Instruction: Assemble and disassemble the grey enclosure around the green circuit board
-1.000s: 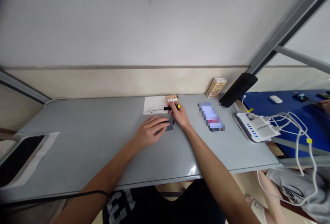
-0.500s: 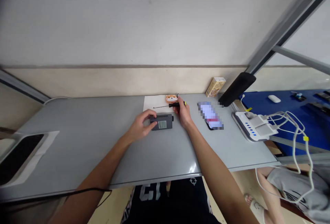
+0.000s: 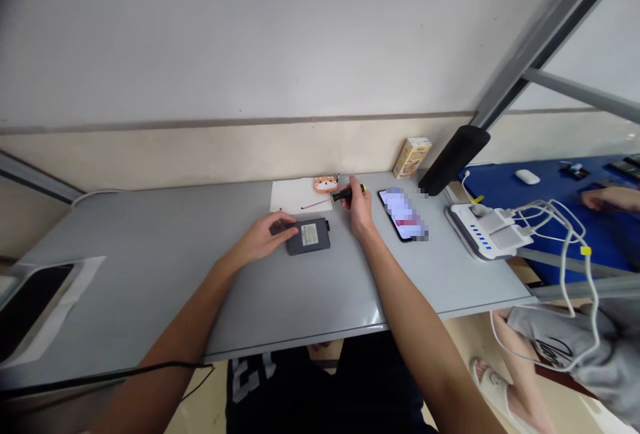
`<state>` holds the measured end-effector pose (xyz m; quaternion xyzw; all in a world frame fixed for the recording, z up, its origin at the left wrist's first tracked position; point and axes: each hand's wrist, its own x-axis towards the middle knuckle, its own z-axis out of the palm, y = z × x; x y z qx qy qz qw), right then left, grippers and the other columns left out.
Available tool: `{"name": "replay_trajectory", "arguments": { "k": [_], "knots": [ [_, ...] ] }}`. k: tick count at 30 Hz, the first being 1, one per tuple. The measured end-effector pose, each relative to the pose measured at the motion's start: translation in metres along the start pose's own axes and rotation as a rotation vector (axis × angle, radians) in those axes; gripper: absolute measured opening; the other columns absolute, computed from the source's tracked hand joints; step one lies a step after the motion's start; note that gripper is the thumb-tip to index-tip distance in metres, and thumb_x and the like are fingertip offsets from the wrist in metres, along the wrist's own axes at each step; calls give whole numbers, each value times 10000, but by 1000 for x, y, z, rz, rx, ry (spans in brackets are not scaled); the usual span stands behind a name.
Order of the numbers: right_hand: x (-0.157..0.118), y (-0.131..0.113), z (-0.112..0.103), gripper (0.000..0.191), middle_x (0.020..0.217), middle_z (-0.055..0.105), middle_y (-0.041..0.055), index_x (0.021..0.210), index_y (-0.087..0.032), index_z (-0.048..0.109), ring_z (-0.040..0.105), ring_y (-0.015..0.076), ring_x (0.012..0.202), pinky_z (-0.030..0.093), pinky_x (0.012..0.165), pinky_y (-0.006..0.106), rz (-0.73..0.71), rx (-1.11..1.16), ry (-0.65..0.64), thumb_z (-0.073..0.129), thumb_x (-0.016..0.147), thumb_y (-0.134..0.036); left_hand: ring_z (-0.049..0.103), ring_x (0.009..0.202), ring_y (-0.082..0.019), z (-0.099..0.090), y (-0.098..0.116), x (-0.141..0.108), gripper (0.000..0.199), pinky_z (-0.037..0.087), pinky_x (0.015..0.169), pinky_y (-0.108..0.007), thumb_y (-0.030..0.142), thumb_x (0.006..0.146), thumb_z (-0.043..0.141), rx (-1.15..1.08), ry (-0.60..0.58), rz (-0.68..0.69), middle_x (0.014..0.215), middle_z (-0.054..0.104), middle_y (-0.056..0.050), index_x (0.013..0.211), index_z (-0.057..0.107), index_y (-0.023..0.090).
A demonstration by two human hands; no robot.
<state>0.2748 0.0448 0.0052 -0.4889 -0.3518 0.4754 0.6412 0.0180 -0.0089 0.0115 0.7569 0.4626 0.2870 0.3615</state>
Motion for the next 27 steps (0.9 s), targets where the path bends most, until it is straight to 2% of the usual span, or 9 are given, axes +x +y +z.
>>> {"name": "replay_trajectory", "arguments": {
  "k": [2, 4, 7, 10, 15, 19, 23, 27],
  "knots": [
    [0, -1, 0, 470, 488, 514, -31, 677, -214, 641, 418, 119, 468, 282, 502, 305, 3, 2, 2, 613, 885, -634, 618, 1178, -274, -7, 7, -5, 571, 496, 1048, -445, 463, 801, 820, 15, -96, 34, 1300, 644, -83, 1307, 632, 275],
    [0, -2, 0, 481, 484, 508, -32, 672, -215, 639, 413, 121, 466, 282, 499, 307, 6, 1, 2, 608, 884, -646, 571, 1251, -295, -11, 13, -8, 691, 469, 1098, -475, 405, 740, 872, 70, -155, 76, 1337, 588, -80, 1368, 601, 309],
    [1, -3, -1, 487, 486, 502, -33, 677, -221, 623, 411, 122, 463, 286, 494, 307, 18, 9, 9, 615, 874, -666, 580, 1187, -270, -12, 19, -10, 568, 475, 1087, -470, 351, 754, 849, 146, -160, 91, 1233, 573, -56, 1284, 649, 308],
    [1, -7, -3, 469, 485, 475, -40, 664, -226, 590, 388, 112, 451, 265, 477, 300, 15, 64, 31, 650, 863, -647, 603, 1094, -243, -12, 22, -9, 430, 497, 1027, -428, 395, 772, 838, 185, -115, 106, 1162, 594, -47, 1160, 698, 271],
    [1, -15, -4, 527, 487, 398, -49, 597, -219, 530, 286, 77, 420, 174, 440, 287, 15, 178, -27, 623, 878, -655, 643, 941, -207, -13, 21, -7, 272, 508, 889, -350, 463, 907, 701, 159, -35, 123, 1008, 706, -41, 1042, 734, 229],
    [-3, -19, 0, 496, 548, 459, -45, 623, -210, 553, 272, 60, 427, 159, 439, 274, 47, 213, -74, 660, 856, -635, 659, 878, -190, -10, 18, -6, 327, 500, 789, -301, 491, 988, 569, 87, -12, 37, 982, 748, -27, 1004, 744, 214],
    [-11, -20, 8, 511, 523, 427, -55, 635, -216, 565, 279, 66, 425, 194, 444, 275, 80, 190, -114, 676, 839, -671, 609, 755, -170, -6, 11, -5, 479, 452, 683, -278, 541, 1034, 446, 52, 14, -29, 819, 697, -2, 853, 707, 182],
    [-17, -18, 15, 535, 532, 475, -42, 651, -219, 576, 310, 73, 430, 212, 449, 282, 110, 148, -125, 671, 825, -717, 608, 749, -171, -4, 5, -2, 499, 455, 695, -280, 545, 1051, 414, 35, 24, -38, 794, 683, -1, 858, 701, 185]
  ]
}}
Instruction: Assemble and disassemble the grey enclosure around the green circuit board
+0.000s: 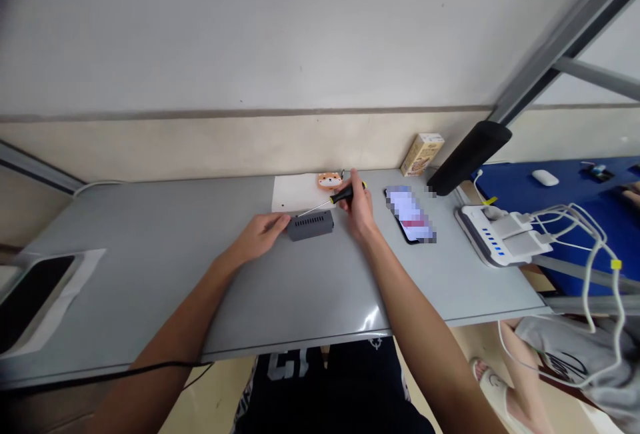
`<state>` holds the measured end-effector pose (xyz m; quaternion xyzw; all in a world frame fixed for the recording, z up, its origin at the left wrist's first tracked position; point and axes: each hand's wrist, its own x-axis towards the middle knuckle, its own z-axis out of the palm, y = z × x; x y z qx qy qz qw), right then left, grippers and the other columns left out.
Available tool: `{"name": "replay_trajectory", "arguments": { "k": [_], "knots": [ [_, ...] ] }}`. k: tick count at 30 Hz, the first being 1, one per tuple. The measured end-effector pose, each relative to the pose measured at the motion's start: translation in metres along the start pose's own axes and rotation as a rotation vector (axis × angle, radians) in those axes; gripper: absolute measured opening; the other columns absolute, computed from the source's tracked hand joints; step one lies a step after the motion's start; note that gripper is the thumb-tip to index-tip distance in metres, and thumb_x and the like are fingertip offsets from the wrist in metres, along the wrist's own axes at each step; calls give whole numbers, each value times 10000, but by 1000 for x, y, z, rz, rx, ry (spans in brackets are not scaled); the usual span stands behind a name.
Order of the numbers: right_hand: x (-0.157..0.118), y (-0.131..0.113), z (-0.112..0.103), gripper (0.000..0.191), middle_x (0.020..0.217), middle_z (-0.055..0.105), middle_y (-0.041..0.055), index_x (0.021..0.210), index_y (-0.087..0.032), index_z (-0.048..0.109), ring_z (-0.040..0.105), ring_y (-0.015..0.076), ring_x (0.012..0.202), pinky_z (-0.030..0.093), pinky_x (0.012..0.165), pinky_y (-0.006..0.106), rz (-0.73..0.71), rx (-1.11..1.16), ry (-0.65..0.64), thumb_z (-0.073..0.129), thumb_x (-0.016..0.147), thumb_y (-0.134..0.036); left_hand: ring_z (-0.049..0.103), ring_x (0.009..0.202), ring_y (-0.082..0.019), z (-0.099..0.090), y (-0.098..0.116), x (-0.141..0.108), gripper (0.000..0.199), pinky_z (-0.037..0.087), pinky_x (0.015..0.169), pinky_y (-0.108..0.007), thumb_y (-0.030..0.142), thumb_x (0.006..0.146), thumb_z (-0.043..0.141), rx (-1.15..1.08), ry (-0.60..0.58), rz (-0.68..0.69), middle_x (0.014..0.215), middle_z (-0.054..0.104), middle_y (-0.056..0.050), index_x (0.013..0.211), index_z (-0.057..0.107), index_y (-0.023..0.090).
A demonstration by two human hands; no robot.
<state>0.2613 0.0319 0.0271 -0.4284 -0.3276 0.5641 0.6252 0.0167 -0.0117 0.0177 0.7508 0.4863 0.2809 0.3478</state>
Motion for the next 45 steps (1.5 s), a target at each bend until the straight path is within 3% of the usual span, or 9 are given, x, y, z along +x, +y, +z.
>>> {"name": "replay_trajectory", "arguments": {
  "k": [4, 6, 14, 19, 26, 34, 39, 41, 45],
  "knots": [
    [-2, 4, 3, 574, 479, 414, -49, 654, -217, 592, 323, 84, 434, 205, 451, 283, 18, -77, -19, 637, 829, -762, 668, 928, -191, -1, 0, 1, 437, 507, 850, -301, 473, 1076, 386, -65, 89, 50, 1015, 750, -41, 1075, 735, 210],
    [-3, 7, 4, 584, 465, 397, -51, 661, -215, 607, 329, 85, 436, 223, 458, 278, 8, -111, -21, 612, 846, -769, 668, 936, -184, -1, 3, 0, 360, 513, 858, -298, 422, 1066, 429, -73, 139, 82, 1048, 748, -47, 1103, 722, 216],
    [-6, 8, 5, 601, 454, 401, -49, 689, -224, 615, 341, 91, 435, 245, 455, 276, 23, -170, -25, 571, 853, -800, 640, 846, -156, 0, 9, -4, 196, 505, 795, -300, 216, 1006, 491, 37, 300, 310, 927, 703, -35, 976, 685, 211],
    [-3, 10, 4, 605, 440, 394, -48, 684, -228, 617, 334, 99, 423, 248, 452, 291, 25, -167, -14, 563, 848, -808, 667, 897, -180, 3, 6, -5, 202, 537, 835, -343, 173, 966, 509, 182, 350, 458, 996, 709, -66, 997, 703, 219],
    [-3, 9, 3, 604, 431, 379, -53, 670, -222, 614, 324, 92, 418, 257, 459, 288, 11, -170, -19, 558, 867, -790, 676, 899, -186, 3, 3, -4, 241, 545, 838, -353, 134, 945, 505, 348, 363, 507, 1000, 719, -67, 992, 720, 230],
    [2, 10, 0, 592, 464, 424, -46, 713, -215, 653, 353, 102, 443, 238, 453, 286, -30, -122, 67, 565, 861, -782, 650, 825, -195, 3, 6, -4, 257, 529, 779, -365, 68, 851, 515, 515, 413, 602, 963, 722, -65, 932, 707, 219],
    [0, 23, 4, 583, 613, 603, -11, 826, -222, 708, 484, 125, 549, 368, 539, 276, -100, -357, -65, 568, 853, -787, 626, 797, -210, 20, 15, -12, 234, 487, 751, -398, 71, 805, 549, 587, 493, 661, 926, 721, -64, 885, 695, 235],
    [-3, 26, 6, 565, 671, 640, -4, 860, -230, 717, 524, 132, 611, 408, 595, 267, -94, -389, -139, 569, 861, -776, 624, 793, -205, 32, 18, -15, 214, 481, 772, -408, 79, 807, 553, 579, 464, 728, 894, 716, -55, 857, 689, 237],
    [-5, 27, 7, 552, 719, 670, 3, 899, -234, 735, 546, 140, 660, 427, 634, 260, -58, -375, -187, 597, 848, -766, 642, 868, -211, 52, 20, -17, 207, 496, 867, -437, 119, 837, 537, 586, 259, 749, 919, 719, -51, 838, 695, 254]
  ]
}}
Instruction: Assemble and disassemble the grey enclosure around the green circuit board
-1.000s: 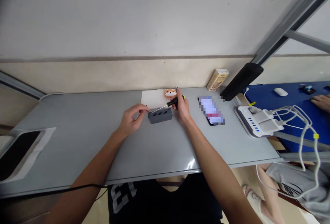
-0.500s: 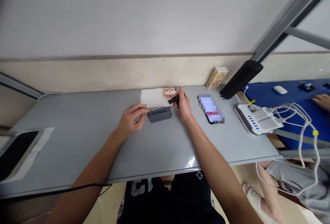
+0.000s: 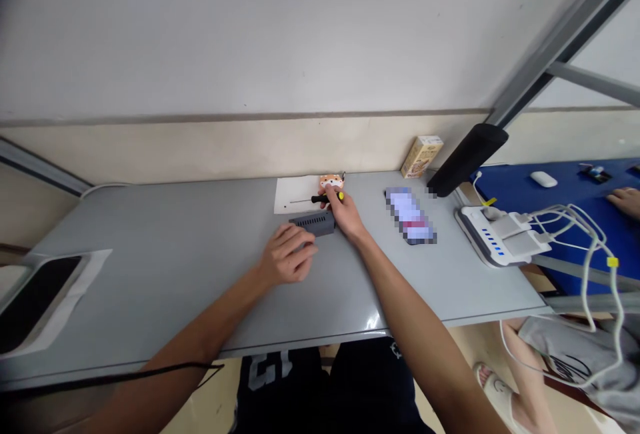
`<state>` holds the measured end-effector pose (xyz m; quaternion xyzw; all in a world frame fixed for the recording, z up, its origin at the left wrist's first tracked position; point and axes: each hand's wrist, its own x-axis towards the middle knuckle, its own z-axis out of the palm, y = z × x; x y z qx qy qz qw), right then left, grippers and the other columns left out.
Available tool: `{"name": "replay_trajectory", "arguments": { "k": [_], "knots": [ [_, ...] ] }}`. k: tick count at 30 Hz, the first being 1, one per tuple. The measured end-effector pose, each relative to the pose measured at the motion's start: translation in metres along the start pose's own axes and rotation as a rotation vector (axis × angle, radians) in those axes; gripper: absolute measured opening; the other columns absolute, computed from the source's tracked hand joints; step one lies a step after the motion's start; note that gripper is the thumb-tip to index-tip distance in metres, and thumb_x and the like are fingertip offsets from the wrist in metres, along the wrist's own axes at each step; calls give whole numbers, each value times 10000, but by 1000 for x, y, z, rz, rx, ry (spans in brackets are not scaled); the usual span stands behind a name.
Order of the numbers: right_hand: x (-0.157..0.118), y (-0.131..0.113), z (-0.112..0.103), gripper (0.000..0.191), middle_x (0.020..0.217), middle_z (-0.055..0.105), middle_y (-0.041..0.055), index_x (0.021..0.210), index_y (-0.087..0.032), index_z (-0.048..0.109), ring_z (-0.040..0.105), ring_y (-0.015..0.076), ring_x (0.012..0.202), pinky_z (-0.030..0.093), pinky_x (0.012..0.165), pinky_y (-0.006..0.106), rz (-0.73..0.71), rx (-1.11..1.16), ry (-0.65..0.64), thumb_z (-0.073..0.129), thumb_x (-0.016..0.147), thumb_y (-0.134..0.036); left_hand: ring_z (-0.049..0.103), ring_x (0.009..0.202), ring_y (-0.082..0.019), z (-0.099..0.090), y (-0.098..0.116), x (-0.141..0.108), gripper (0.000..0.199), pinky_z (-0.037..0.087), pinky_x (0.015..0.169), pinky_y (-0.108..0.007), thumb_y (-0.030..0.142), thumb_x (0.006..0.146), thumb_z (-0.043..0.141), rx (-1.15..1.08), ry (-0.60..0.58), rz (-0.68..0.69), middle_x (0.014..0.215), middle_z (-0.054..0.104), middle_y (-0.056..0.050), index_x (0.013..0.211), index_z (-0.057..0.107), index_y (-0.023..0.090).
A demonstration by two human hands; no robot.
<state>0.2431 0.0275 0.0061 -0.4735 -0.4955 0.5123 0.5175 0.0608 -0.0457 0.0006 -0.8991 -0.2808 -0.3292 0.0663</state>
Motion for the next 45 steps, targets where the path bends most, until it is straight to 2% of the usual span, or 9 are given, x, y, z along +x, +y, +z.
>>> {"name": "replay_trajectory", "arguments": {
  "k": [3, 8, 12, 16, 24, 29, 32, 39, 45],
  "knots": [
    [-1, -2, -1, 551, 722, 674, 5, 916, -230, 743, 546, 144, 667, 425, 631, 259, 14, 1, -18, 605, 845, -759, 665, 972, -232, 5, 0, -2, 225, 499, 926, -459, 126, 841, 529, 10, -32, -13, 969, 726, -63, 862, 710, 258],
    [-3, -2, 1, 544, 728, 675, 0, 940, -230, 751, 541, 140, 665, 425, 632, 254, 20, 8, -40, 587, 866, -744, 677, 1066, -260, 4, -4, 0, 242, 503, 934, -465, 101, 829, 558, 98, 117, -22, 1071, 739, -79, 935, 719, 246],
    [-4, -1, 4, 525, 744, 690, -2, 935, -231, 754, 559, 137, 670, 455, 671, 252, 33, 21, -45, 601, 864, -728, 638, 1208, -301, 3, -3, 7, 356, 465, 1012, -509, 110, 842, 572, 72, 112, -181, 1240, 718, -101, 1141, 705, 252],
    [-2, 0, 5, 543, 728, 682, -5, 934, -229, 755, 554, 134, 642, 455, 650, 255, 23, 36, -33, 597, 854, -743, 668, 1118, -275, 5, -3, 10, 432, 459, 1007, -483, 105, 871, 549, 7, 85, -277, 1237, 722, -106, 1269, 649, 241],
    [-2, -1, 6, 527, 762, 697, 12, 915, -226, 751, 607, 147, 714, 466, 669, 252, 39, 51, -54, 630, 841, -733, 673, 1066, -254, 4, -7, 8, 419, 469, 975, -446, 89, 859, 562, -7, 110, -239, 1176, 731, -87, 1246, 641, 229],
    [4, 2, 0, 588, 713, 671, -8, 957, -217, 741, 463, 106, 545, 358, 529, 245, 71, 104, 10, 585, 843, -773, 686, 1007, -250, -3, -9, 10, 392, 476, 959, -451, 86, 827, 570, -23, 127, -268, 1121, 746, -76, 1178, 671, 230],
    [6, 3, -3, 612, 676, 646, -14, 957, -208, 737, 433, 104, 525, 324, 505, 246, 75, 134, 50, 544, 864, -782, 685, 985, -250, -6, -10, 10, 376, 485, 932, -443, 74, 805, 570, -18, 142, -296, 1089, 753, -69, 1129, 679, 231],
    [-1, -1, 2, 569, 745, 692, -9, 985, -225, 743, 478, 111, 571, 409, 605, 259, 22, -61, -72, 562, 877, -754, 683, 959, -242, -5, -7, 11, 383, 496, 907, -427, 63, 789, 574, -38, 157, -220, 1056, 746, -69, 1129, 668, 214],
    [4, 1, -2, 574, 736, 674, -5, 978, -223, 734, 451, 112, 566, 351, 558, 271, 46, 33, -42, 561, 877, -762, 686, 961, -237, -6, -10, 11, 387, 498, 909, -412, 63, 785, 567, -35, 143, -235, 1062, 750, -64, 1120, 678, 219]
  ]
}}
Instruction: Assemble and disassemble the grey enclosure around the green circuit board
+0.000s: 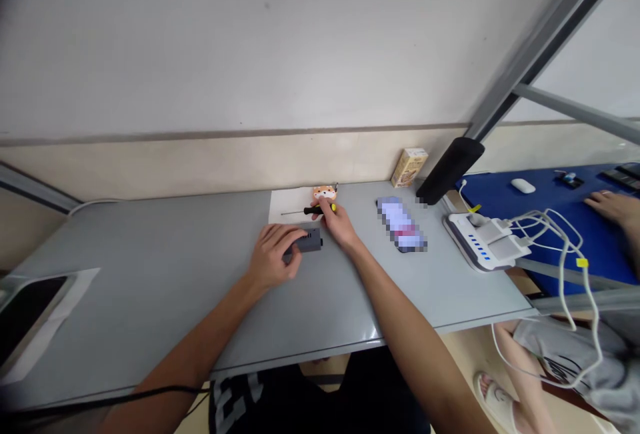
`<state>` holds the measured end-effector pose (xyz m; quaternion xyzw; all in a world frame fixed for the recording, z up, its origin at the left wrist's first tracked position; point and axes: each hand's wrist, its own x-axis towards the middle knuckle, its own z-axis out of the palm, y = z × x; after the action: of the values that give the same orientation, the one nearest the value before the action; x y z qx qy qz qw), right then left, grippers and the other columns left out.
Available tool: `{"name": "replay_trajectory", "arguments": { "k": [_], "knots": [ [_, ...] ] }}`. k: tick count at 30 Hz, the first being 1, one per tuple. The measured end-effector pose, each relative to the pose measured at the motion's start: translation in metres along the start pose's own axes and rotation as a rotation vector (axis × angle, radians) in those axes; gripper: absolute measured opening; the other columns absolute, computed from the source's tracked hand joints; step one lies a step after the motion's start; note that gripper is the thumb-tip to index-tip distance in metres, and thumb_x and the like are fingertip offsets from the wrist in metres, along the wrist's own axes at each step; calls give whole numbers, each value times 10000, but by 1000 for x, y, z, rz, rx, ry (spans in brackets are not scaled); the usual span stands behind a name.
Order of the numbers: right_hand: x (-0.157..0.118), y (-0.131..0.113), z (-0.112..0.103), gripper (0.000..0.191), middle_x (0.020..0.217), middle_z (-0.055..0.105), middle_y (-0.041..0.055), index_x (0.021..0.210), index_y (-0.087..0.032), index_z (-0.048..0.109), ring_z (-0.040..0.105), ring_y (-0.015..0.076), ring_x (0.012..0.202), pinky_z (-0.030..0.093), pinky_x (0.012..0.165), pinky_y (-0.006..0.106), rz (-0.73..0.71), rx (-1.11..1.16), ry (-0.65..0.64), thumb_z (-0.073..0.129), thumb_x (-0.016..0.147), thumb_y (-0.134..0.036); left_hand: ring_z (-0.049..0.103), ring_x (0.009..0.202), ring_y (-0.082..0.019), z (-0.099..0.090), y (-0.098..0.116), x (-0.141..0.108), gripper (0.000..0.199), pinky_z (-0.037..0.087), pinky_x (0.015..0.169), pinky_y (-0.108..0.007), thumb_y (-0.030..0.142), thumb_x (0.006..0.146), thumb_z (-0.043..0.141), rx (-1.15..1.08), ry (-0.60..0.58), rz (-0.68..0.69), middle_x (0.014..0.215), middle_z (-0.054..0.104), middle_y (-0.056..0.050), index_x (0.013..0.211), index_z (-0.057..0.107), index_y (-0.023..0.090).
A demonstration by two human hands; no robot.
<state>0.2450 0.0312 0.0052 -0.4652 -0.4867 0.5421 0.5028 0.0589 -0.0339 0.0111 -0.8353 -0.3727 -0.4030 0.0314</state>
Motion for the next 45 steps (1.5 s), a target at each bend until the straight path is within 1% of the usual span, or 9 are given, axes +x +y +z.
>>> {"name": "replay_trajectory", "arguments": {
  "k": [6, 11, 19, 23, 27, 34, 39, 42, 45],
  "knots": [
    [8, -2, -10, 521, 561, 559, -18, 856, -211, 714, 364, 100, 483, 239, 476, 273, 70, 314, 114, 591, 875, -717, 682, 950, -233, -2, -9, 0, 357, 484, 907, -407, 47, 785, 564, 41, 42, -33, 1035, 751, -56, 1083, 675, 209],
    [10, -10, -19, 469, 516, 507, -22, 701, -197, 632, 324, 80, 435, 199, 445, 273, 69, 485, 219, 603, 897, -623, 689, 947, -242, -4, -9, 1, 345, 473, 909, -416, 53, 773, 564, 74, 18, -73, 1019, 762, -50, 1054, 677, 217],
    [11, -13, -27, 462, 466, 320, -71, 632, -200, 544, 249, 65, 399, 177, 443, 265, 45, 493, 286, 546, 954, -532, 691, 961, -239, -8, -6, 4, 284, 458, 942, -427, 91, 815, 589, 122, 22, -44, 1048, 762, -51, 1060, 669, 210],
    [12, -10, -29, 456, 475, 314, -71, 626, -200, 539, 246, 64, 403, 178, 442, 263, 41, 480, 308, 542, 952, -518, 692, 984, -240, -8, -6, 4, 292, 447, 964, -434, 121, 851, 606, 129, 5, -34, 1085, 761, -58, 1122, 668, 210],
    [14, -6, -31, 429, 509, 376, -58, 645, -196, 563, 265, 60, 409, 173, 442, 263, 29, 472, 323, 547, 947, -501, 691, 987, -238, -7, -5, 4, 288, 442, 971, -436, 141, 872, 615, 140, 2, -16, 1097, 761, -60, 1145, 674, 212],
    [17, -1, -33, 462, 463, 295, -71, 628, -203, 559, 235, 71, 407, 171, 450, 266, 25, 443, 297, 532, 944, -539, 695, 1009, -242, -6, -5, 4, 346, 433, 969, -438, 140, 885, 614, 160, -3, 11, 1113, 757, -62, 1216, 672, 223],
    [16, -2, -33, 438, 475, 319, -72, 636, -206, 548, 228, 74, 415, 171, 447, 272, 20, 448, 292, 554, 929, -531, 696, 1001, -239, -5, -6, 3, 354, 435, 971, -444, 140, 897, 604, 169, -24, 28, 1103, 752, -63, 1229, 681, 234],
    [15, -4, -34, 413, 492, 362, -66, 646, -208, 541, 239, 73, 422, 182, 445, 274, 36, 505, 314, 573, 925, -511, 694, 985, -239, -5, -6, 3, 342, 431, 987, -455, 145, 907, 593, 194, -40, 25, 1089, 750, -64, 1223, 683, 237],
    [16, -6, -37, 402, 461, 330, -70, 668, -221, 546, 240, 87, 425, 218, 449, 270, 68, 595, 322, 552, 934, -522, 691, 979, -247, -6, -7, 3, 353, 435, 985, -465, 141, 901, 589, 216, -62, 33, 1083, 749, -66, 1224, 688, 245]
  ]
}}
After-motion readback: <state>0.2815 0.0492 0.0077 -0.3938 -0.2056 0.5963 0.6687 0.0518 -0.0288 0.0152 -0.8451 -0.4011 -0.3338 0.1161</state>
